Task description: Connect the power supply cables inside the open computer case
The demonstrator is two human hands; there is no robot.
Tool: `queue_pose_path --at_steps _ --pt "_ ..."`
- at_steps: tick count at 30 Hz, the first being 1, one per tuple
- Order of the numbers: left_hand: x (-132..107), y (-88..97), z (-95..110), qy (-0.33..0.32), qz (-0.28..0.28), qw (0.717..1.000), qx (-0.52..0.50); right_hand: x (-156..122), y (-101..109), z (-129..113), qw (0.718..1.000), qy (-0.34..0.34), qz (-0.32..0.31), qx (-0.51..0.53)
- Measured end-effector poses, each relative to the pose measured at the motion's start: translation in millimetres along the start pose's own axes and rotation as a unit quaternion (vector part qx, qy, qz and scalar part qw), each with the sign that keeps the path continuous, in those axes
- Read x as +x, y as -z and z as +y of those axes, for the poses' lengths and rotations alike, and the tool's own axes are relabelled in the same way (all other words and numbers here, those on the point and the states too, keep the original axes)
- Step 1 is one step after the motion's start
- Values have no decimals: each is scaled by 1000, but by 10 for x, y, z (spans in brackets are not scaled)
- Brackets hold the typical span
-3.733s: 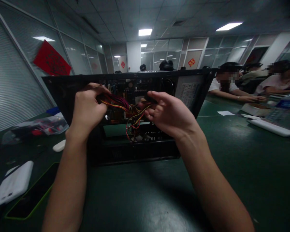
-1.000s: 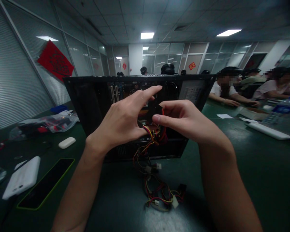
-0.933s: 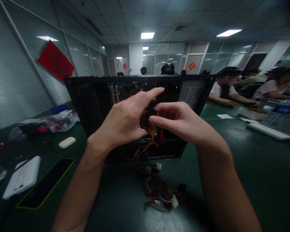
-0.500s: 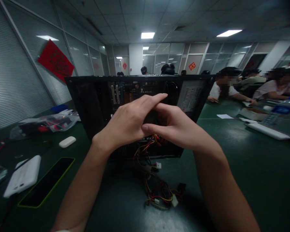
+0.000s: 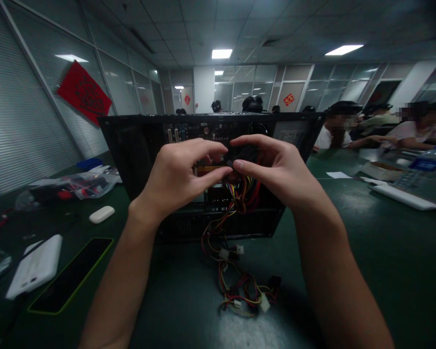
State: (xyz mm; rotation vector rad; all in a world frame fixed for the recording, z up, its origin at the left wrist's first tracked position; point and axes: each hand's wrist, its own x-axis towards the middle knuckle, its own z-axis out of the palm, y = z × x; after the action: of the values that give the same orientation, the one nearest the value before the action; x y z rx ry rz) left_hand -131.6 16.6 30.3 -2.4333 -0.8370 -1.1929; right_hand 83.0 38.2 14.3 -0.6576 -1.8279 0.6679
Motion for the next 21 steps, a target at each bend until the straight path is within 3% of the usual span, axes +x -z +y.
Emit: queue_pose_path --at_steps 3,7,21 --pt "-5 -35 -35 21 -38 998 -46 -4 -7 4 1000 5 -8 -13" --pt "-7 -88 -80 31 -48 994 -91 -1 -32 8 999 12 -9 -28" --pt "-9 -5 -10 21 -81 992 -97 -8 -60 -20 999 17 -11 -35"
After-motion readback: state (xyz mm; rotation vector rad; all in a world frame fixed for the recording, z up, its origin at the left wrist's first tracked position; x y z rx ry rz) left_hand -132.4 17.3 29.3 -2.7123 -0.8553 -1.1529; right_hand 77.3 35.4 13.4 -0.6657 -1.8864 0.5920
